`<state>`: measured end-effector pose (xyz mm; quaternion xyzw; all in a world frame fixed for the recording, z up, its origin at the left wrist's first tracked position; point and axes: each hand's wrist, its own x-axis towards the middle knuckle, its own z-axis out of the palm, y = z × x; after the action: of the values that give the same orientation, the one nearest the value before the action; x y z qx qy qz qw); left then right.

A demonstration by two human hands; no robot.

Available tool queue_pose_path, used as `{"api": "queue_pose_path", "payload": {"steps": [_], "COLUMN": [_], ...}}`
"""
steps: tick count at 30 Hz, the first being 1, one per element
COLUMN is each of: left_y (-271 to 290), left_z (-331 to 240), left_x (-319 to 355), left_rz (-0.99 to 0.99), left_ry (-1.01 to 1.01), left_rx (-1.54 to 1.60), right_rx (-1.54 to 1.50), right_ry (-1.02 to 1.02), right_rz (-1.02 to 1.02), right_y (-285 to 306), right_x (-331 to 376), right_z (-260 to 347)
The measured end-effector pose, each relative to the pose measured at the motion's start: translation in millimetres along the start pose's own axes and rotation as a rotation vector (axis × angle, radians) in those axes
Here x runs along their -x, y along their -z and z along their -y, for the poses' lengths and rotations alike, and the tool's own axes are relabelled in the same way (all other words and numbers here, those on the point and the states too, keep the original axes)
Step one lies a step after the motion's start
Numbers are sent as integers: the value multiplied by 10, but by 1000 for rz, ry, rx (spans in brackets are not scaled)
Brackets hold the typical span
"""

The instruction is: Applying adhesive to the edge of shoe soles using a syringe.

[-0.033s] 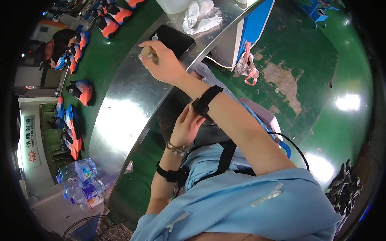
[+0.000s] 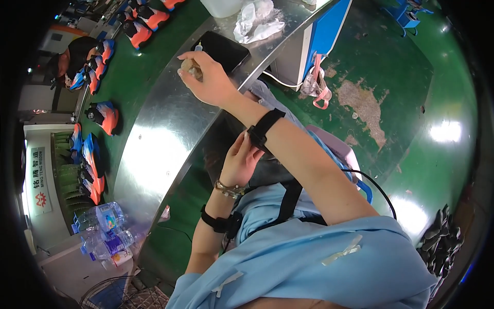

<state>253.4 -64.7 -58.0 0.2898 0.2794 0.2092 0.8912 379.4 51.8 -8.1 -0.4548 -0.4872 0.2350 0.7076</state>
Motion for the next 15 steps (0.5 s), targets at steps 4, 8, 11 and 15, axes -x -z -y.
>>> {"api": "queue_pose_path", "payload": {"steps": [4,8,11,15], "left_y": [-41,-42,-31,-61], "left_z": [92,103,118,174], "left_x": [-12,-11,-24,-33], "left_rz": [80,29,18,74], "left_ry": [39,36,46,37], "left_rx": [190,168,126,103], "right_rx": [51,68,51,39], "right_ry": [17,17,-3,22], "right_rz": [-9,-7,5,18], "right_y": [13,15,17,25], "right_x": [15,22,12,-12], "right_z": [8,3,-42,-91]}}
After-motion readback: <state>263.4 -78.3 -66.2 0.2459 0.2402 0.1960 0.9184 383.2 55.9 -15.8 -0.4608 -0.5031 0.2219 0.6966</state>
